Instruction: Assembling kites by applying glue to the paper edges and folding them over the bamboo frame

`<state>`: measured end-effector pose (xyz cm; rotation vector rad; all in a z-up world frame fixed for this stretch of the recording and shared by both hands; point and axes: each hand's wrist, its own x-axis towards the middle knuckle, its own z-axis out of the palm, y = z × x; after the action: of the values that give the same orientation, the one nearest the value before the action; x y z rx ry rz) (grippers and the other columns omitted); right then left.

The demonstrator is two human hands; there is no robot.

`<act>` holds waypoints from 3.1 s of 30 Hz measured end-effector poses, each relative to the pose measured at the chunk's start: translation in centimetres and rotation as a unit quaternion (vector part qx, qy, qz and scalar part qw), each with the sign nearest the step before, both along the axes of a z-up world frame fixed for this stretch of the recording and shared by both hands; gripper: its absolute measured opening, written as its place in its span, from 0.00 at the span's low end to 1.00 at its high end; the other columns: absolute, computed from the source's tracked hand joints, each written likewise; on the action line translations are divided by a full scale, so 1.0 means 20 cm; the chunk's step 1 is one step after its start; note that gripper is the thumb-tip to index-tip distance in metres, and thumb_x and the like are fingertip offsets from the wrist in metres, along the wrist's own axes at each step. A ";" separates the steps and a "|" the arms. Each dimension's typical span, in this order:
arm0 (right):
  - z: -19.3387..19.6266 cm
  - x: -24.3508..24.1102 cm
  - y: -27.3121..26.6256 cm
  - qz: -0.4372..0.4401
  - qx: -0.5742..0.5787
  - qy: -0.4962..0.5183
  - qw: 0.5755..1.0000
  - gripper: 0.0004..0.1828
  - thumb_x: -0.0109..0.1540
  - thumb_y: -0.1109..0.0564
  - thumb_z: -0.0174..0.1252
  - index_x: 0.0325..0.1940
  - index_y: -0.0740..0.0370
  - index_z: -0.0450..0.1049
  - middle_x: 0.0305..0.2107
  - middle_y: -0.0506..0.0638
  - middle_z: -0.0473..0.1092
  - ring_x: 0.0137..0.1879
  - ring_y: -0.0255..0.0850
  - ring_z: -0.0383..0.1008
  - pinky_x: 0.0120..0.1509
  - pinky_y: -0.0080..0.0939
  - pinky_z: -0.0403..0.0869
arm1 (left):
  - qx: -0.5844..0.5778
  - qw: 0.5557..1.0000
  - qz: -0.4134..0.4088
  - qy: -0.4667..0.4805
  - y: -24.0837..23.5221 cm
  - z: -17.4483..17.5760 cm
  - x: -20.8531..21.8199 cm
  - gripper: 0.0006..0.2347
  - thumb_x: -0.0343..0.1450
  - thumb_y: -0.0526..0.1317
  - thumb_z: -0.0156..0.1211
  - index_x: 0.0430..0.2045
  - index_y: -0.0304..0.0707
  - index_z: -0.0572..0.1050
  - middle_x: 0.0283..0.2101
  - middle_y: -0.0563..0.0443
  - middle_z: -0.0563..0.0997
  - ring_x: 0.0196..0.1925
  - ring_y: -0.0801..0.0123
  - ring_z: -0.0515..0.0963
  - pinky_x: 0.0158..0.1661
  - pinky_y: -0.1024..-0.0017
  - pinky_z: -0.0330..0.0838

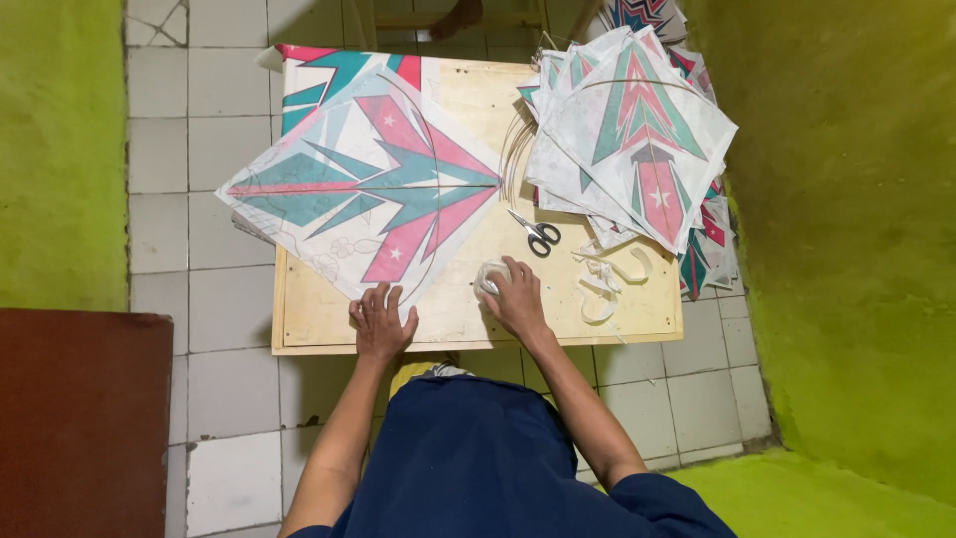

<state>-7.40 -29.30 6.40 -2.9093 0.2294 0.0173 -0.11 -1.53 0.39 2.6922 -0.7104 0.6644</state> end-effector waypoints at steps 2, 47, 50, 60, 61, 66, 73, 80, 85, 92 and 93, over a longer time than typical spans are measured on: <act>0.05 0.01 0.02 -0.021 0.024 -0.031 0.999 0.22 0.62 0.43 0.64 0.56 0.50 0.71 0.64 0.57 0.60 0.69 0.59 0.61 0.66 0.61 0.68 | -0.002 1.000 0.002 -0.006 0.00 -0.01 0.01 0.19 0.65 0.54 0.58 0.47 0.51 0.74 0.51 0.53 0.72 0.56 0.62 0.68 0.53 0.57 0.55; -0.20 0.25 0.41 0.081 0.099 -0.133 0.983 0.29 0.69 0.36 0.41 0.67 0.54 0.63 0.44 0.58 0.62 0.53 0.60 0.69 0.52 0.56 0.71 | -0.040 0.999 0.004 -0.006 0.02 -0.01 0.02 0.19 0.65 0.57 0.59 0.45 0.51 0.79 0.49 0.55 0.77 0.53 0.62 0.68 0.53 0.54 0.55; -0.21 0.24 0.39 0.103 0.098 -0.139 0.980 0.30 0.68 0.36 0.43 0.69 0.53 0.61 0.45 0.59 0.62 0.55 0.61 0.68 0.53 0.58 0.71 | -0.036 0.999 0.008 -0.014 0.03 -0.02 0.01 0.19 0.65 0.57 0.59 0.45 0.52 0.79 0.49 0.56 0.77 0.53 0.62 0.69 0.53 0.54 0.55; -0.22 0.22 0.38 0.131 0.084 -0.168 0.974 0.26 0.69 0.36 0.45 0.62 0.50 0.72 0.47 0.54 0.63 0.56 0.53 0.68 0.58 0.52 0.70 | -0.043 0.999 0.011 -0.013 0.03 -0.05 0.00 0.18 0.66 0.57 0.60 0.43 0.51 0.79 0.48 0.55 0.77 0.53 0.62 0.69 0.52 0.55 0.55; -0.25 0.23 0.37 0.131 0.084 -0.167 0.974 0.26 0.69 0.36 0.45 0.62 0.50 0.72 0.47 0.54 0.63 0.56 0.53 0.68 0.58 0.52 0.70 | -0.043 0.999 0.012 -0.012 0.03 -0.04 0.00 0.18 0.66 0.57 0.60 0.43 0.51 0.79 0.48 0.55 0.77 0.53 0.62 0.69 0.52 0.55 0.55; -0.32 0.23 0.34 0.136 0.107 -0.293 0.940 0.22 0.68 0.41 0.56 0.62 0.51 0.73 0.47 0.55 0.64 0.49 0.51 0.70 0.57 0.50 0.72 | -0.044 0.999 0.014 -0.022 0.03 -0.03 0.01 0.18 0.64 0.57 0.61 0.41 0.50 0.79 0.48 0.53 0.75 0.53 0.60 0.68 0.51 0.55 0.55; -0.24 0.23 0.38 0.130 0.040 -0.264 0.955 0.21 0.67 0.37 0.53 0.56 0.50 0.75 0.43 0.54 0.64 0.49 0.48 0.70 0.59 0.47 0.70 | -0.041 0.999 0.000 -0.006 0.02 -0.06 0.00 0.18 0.65 0.57 0.61 0.42 0.48 0.78 0.47 0.52 0.74 0.54 0.59 0.68 0.52 0.54 0.55; -0.19 0.23 0.40 0.137 0.038 -0.237 0.961 0.27 0.67 0.35 0.49 0.65 0.49 0.69 0.47 0.57 0.61 0.50 0.53 0.68 0.56 0.51 0.71 | -0.036 0.999 0.002 -0.005 0.02 -0.03 0.01 0.18 0.65 0.56 0.61 0.41 0.47 0.79 0.47 0.52 0.74 0.54 0.60 0.68 0.52 0.53 0.53; -0.26 0.25 0.40 0.130 0.031 -0.210 0.969 0.28 0.68 0.36 0.46 0.63 0.53 0.72 0.48 0.57 0.61 0.53 0.56 0.66 0.51 0.53 0.71 | -0.035 0.999 0.003 -0.003 0.02 -0.04 0.01 0.18 0.66 0.57 0.61 0.41 0.48 0.79 0.47 0.53 0.74 0.55 0.61 0.67 0.52 0.53 0.53; -0.26 0.25 0.38 0.141 0.064 -0.182 0.971 0.35 0.68 0.36 0.46 0.71 0.61 0.63 0.50 0.61 0.61 0.55 0.60 0.65 0.57 0.56 0.70 | -0.040 0.999 0.017 0.001 0.03 -0.05 0.01 0.17 0.66 0.57 0.61 0.40 0.50 0.80 0.48 0.53 0.74 0.55 0.60 0.67 0.52 0.53 0.53; -0.24 0.24 0.38 0.155 0.057 -0.189 0.968 0.33 0.68 0.37 0.45 0.70 0.57 0.64 0.48 0.58 0.60 0.53 0.58 0.64 0.57 0.55 0.69 | -0.043 0.999 0.021 -0.007 0.03 -0.05 0.00 0.17 0.66 0.57 0.61 0.39 0.50 0.80 0.47 0.53 0.74 0.55 0.60 0.67 0.52 0.53 0.54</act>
<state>-2.52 -21.64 1.64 -2.7317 -0.2796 -0.4525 -0.06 -0.93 -0.57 2.6331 -0.6158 0.7089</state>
